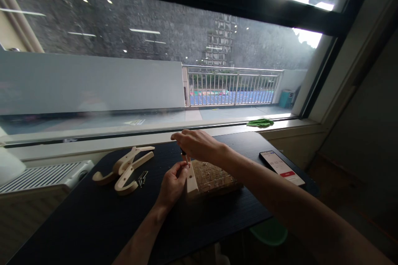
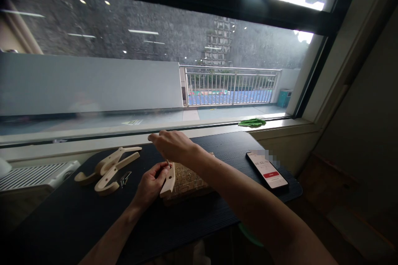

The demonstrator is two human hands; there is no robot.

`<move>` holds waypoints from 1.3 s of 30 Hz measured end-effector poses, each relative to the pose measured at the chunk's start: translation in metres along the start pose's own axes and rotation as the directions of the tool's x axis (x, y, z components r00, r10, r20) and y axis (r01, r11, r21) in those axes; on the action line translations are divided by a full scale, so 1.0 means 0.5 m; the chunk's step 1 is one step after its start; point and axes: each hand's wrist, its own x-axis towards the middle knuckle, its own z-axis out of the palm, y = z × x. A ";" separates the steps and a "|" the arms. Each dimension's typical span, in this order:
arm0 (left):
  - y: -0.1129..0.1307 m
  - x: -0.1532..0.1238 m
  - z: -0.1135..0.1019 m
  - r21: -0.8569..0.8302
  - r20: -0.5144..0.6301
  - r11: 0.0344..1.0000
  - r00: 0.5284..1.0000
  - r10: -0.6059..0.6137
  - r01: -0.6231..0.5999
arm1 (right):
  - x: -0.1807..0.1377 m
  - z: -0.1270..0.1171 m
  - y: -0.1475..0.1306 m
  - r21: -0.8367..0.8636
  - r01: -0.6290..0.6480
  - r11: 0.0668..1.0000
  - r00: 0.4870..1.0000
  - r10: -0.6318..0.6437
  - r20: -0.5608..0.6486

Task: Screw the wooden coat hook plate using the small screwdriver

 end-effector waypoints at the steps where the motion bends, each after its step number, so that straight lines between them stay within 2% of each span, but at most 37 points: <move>1: 0.001 0.000 0.000 0.001 -0.001 1.000 1.000 0.001 -0.001 | 0.003 0.002 0.000 -0.005 -0.014 1.000 1.000 0.014 -0.001; 6: 0.007 -0.001 -0.002 0.012 -0.007 1.000 1.000 -0.001 0.001 | 0.006 0.007 0.002 -0.019 -0.078 0.997 0.997 0.078 -0.012; 18: 0.007 0.001 -0.003 0.008 -0.014 1.000 1.000 -0.010 0.010 | -0.008 -0.006 -0.011 0.010 -0.003 1.000 1.000 0.003 0.019; 33: 0.012 -0.001 -0.005 0.000 -0.022 0.999 0.999 -0.034 0.034 | -0.007 -0.013 -0.007 0.028 -0.034 0.999 0.999 0.033 0.037; 39: 0.004 0.000 -0.001 -0.033 -0.046 0.999 0.998 -0.038 0.037 | -0.004 -0.008 -0.002 -0.024 -0.066 0.998 0.997 0.067 0.040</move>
